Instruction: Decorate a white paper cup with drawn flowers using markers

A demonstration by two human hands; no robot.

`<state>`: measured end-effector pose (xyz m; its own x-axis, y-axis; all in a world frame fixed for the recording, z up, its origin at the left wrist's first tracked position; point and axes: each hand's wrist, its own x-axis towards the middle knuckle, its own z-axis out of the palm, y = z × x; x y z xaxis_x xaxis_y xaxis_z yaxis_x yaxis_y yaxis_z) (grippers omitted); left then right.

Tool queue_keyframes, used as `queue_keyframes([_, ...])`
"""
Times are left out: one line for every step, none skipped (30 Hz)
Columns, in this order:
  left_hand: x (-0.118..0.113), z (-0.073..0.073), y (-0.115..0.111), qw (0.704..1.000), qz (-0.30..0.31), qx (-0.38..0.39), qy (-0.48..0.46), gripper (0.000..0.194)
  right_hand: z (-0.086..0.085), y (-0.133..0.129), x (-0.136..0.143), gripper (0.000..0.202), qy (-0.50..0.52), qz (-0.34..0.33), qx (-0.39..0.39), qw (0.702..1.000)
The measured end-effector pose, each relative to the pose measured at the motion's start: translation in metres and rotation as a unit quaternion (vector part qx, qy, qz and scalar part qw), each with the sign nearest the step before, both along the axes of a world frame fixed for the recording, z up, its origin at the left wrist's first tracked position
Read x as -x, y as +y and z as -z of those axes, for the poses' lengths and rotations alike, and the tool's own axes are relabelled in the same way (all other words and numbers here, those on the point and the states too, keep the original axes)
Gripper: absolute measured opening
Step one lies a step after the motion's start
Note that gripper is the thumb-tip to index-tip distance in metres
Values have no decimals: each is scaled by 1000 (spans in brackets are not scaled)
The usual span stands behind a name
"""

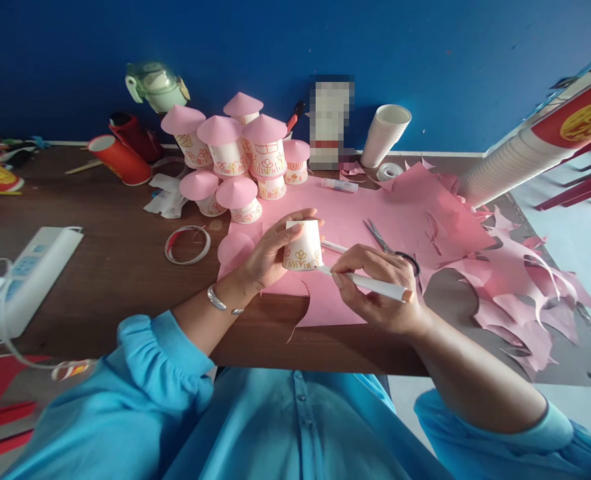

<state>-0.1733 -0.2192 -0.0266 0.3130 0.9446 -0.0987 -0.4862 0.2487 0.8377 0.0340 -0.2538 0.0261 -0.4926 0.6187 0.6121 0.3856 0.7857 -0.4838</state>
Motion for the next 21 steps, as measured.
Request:
queue_keyframes([0,0,0,1000,-2,0,0,51,0,0,0,15,2,-1,2,1000])
queue_keyframes([0,-1,-1,1000,-3,0,0,50,0,0,1,15,4,-3,4,1000])
queue_keyframes([0,-1,-1,1000,-4,0,0,50,1,0,1,15,7,-4,6,1000])
queue_keyframes([0,-1,-1,1000,-5,-1,1,50,1,0,1,15,10,-6,7,1000])
queue_keyframes([0,-1,-1,1000,-7,-2,2,50,2,0,2,15,12,-7,7,1000])
queue_keyframes([-1,-1,-1,1000,-7,-3,3,50,2,0,2,16,12,-9,7,1000])
queue_keyframes([-1,-1,-1,1000,-7,-4,4,51,2,0,3,16,12,-9,7,1000])
queue_keyframes([-1,0,-1,1000,-6,-4,4,51,2,0,3,16,11,-9,8,1000])
queue_keyframes([0,0,-1,1000,-6,-4,5,51,3,0,3,16,11,-9,8,1000])
queue_keyframes([0,0,-1,1000,-4,-4,6,51,3,0,4,15,10,-8,8,1000])
queue_keyframes([0,0,-1,1000,-3,-5,7,51,3,0,4,15,9,-7,8,1000])
queue_keyframes([0,1,0,1000,-1,-6,7,51,3,0,4,15,8,-7,7,1000])
queue_keyframes([0,1,0,1000,-1,-7,7,51,3,0,4,15,8,-6,5,1000])
queue_keyframes([0,1,-1,1000,0,-8,8,51,3,0,3,15,7,-4,2,1000])
queue_keyframes([1,1,-1,1000,1,-9,7,50,3,0,3,15,5,-2,0,1000])
queue_keyframes([1,1,-1,1000,2,-10,7,50,2,0,3,15,2,1,-2,1000])
queue_keyframes([1,1,-1,1000,3,-10,7,50,2,0,2,14,-2,4,-3,1000])
queue_keyframes([1,1,-1,1000,5,-11,6,50,2,0,2,14,-5,6,-4,1000])
queue_keyframes([0,1,-1,1000,6,-12,5,49,2,0,2,14,-7,7,-4,1000])
queue_keyframes([0,1,-1,1000,6,-12,5,49,2,0,1,14,-10,7,-3,1000])
queue_keyframes([0,0,-1,1000,6,-12,4,49,2,0,1,14,-9,8,-4,1000])
